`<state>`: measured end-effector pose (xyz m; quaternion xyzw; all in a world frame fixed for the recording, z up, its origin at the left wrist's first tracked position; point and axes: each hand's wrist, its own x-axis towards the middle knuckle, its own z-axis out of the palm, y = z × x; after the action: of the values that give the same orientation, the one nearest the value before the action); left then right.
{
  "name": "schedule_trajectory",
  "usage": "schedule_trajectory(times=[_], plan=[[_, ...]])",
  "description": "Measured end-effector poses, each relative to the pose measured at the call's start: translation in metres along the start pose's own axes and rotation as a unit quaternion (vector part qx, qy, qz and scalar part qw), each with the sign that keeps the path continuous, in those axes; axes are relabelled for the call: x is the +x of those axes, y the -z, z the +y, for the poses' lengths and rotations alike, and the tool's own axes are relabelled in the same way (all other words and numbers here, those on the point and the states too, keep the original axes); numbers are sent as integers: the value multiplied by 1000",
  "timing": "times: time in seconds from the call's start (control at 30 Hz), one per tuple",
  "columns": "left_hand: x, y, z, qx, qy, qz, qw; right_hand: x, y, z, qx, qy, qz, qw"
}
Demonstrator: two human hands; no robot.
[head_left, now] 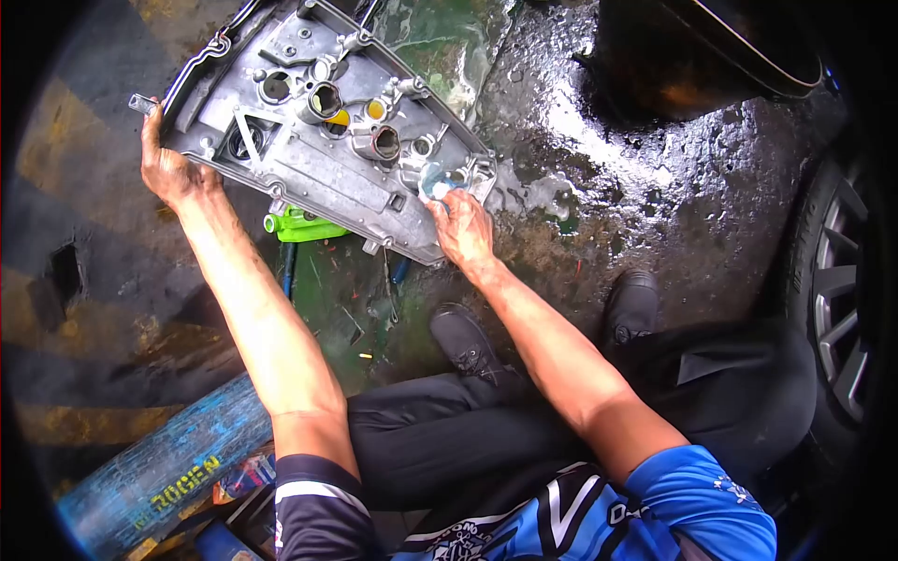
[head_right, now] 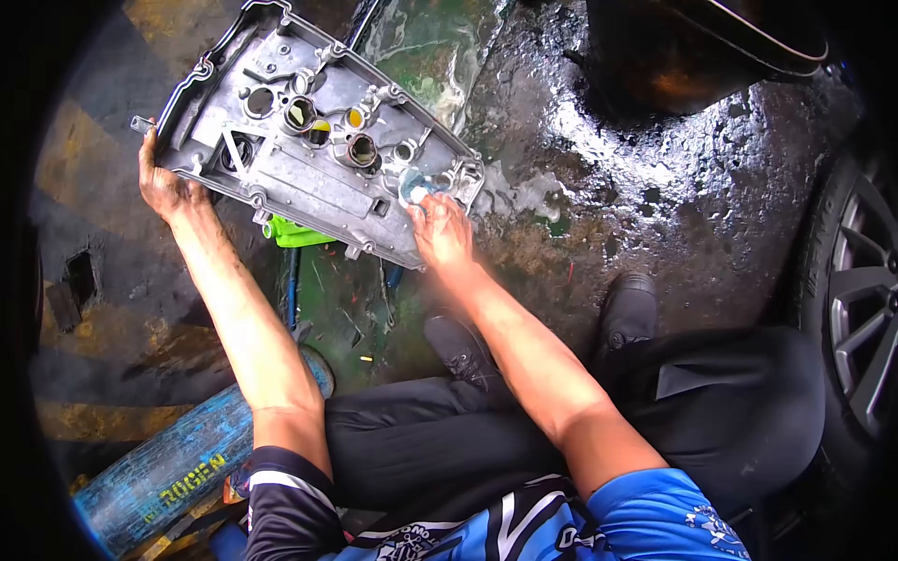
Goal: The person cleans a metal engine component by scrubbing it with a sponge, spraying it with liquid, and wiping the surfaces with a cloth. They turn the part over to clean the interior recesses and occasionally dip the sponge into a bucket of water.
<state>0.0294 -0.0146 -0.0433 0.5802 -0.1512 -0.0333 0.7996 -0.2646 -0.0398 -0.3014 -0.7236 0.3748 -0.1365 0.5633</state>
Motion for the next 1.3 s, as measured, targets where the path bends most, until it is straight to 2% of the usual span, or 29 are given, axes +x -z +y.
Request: schedule_trajectory(times=[0.07,0.13,0.2,0.27,0.4,0.43,0.47,0.53,0.6,0.63,0.67,0.73,0.77,0.8,0.87,0.93,1.0,1.07,1.17,1.2,1.3], plan=[[-1,-1,0,6,-4,5,1000,17,14,-13,14,-57,-91,994],[-6,-6,2,10,-1,3,1000,28,25,-18,52,-73,-146,985],[-9,-11,3,32,-23,20,999,37,14,2,207,-136,-213,945],[-12,-17,2,52,-49,38,997,40,13,8,364,-192,-257,874],[0,-6,0,22,-28,15,999,33,26,18,421,-141,-218,869],[0,-5,0,17,-25,10,999,29,29,20,445,-130,-167,870],[1,-4,0,12,-23,5,1000,27,35,23,469,-167,-128,858],[2,-2,-1,6,-17,1,1000,30,46,29,464,-195,-18,864],[5,0,-2,6,-9,0,1000,42,55,41,314,-60,3,947],[4,1,-2,5,-7,-1,1000,47,60,45,234,2,30,972],[4,2,-3,3,-7,-3,1000,49,62,47,276,5,9,961],[3,-2,-1,13,-10,8,1000,33,49,28,75,-12,166,983],[1,-4,-1,25,-11,20,999,26,41,17,85,-13,191,978],[1,-5,-1,39,-12,32,999,18,30,10,59,73,208,974],[8,0,-4,28,-14,21,999,4,7,-5,36,64,148,986],[8,-1,-3,28,-15,23,999,-5,-10,-4,63,63,146,985],[3,-4,-2,28,-28,19,999,-6,-10,13,72,101,97,987],[-5,-9,0,24,-30,17,999,-2,-19,43,-35,202,101,974],[14,16,-7,98,-89,-15,991,-11,3,3,-37,142,73,987],[-1,-6,-2,33,-61,20,997,-11,7,0,-41,121,54,990],[4,-11,-2,30,-17,45,998,-2,17,-4,-69,61,-13,996]])
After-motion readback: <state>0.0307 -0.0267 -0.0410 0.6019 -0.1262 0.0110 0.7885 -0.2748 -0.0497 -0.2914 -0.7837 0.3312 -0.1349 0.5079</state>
